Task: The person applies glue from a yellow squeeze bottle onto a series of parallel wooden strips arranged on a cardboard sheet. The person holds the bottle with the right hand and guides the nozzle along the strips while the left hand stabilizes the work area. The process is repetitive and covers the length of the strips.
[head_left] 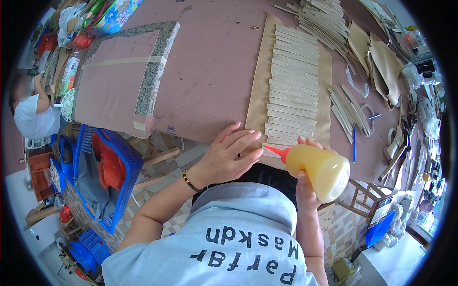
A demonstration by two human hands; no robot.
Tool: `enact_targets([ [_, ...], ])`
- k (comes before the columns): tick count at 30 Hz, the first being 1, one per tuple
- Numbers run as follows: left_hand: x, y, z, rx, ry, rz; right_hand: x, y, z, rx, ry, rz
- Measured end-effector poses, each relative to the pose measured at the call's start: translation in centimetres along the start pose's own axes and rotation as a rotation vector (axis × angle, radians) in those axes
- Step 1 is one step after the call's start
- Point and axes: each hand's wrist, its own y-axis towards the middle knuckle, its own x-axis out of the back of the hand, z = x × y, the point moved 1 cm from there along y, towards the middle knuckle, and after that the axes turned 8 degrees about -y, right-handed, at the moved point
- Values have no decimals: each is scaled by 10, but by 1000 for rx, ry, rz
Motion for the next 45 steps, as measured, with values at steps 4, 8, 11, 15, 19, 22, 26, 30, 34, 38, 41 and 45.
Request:
enact_targets([
  [4,0,0,0,8,-4,5,-2,-2,1,-59,222,-105],
  [8,0,-1,-1,1,16,8,8,-4,2,-90,263,-182],
  [11,-1,0,0,-6,20,4,5,-2,1,-98,312,-198],
  [15,-2,-1,0,-6,12,-1,10,-4,-3,-111,308,-234],
  [19,0,1,-1,-11,8,4,26,-9,-9,-126,306,-305],
  [22,1,3,-1,-9,15,16,40,-16,-17,-138,310,-351],
  [26,0,2,-2,4,18,13,55,-21,-21,-154,344,-392],
  [30,1,2,-2,10,23,23,61,-22,-26,-101,294,-393],
  [34,2,3,-3,15,20,31,50,-18,-22,-142,358,-390],
  [38,2,4,-3,16,11,28,25,-8,-11,-133,414,-341],
  [41,1,3,-3,17,15,29,17,-4,-12,-95,387,-290],
  [45,1,2,-3,27,15,27,27,-7,-13,-129,362,-318],
])
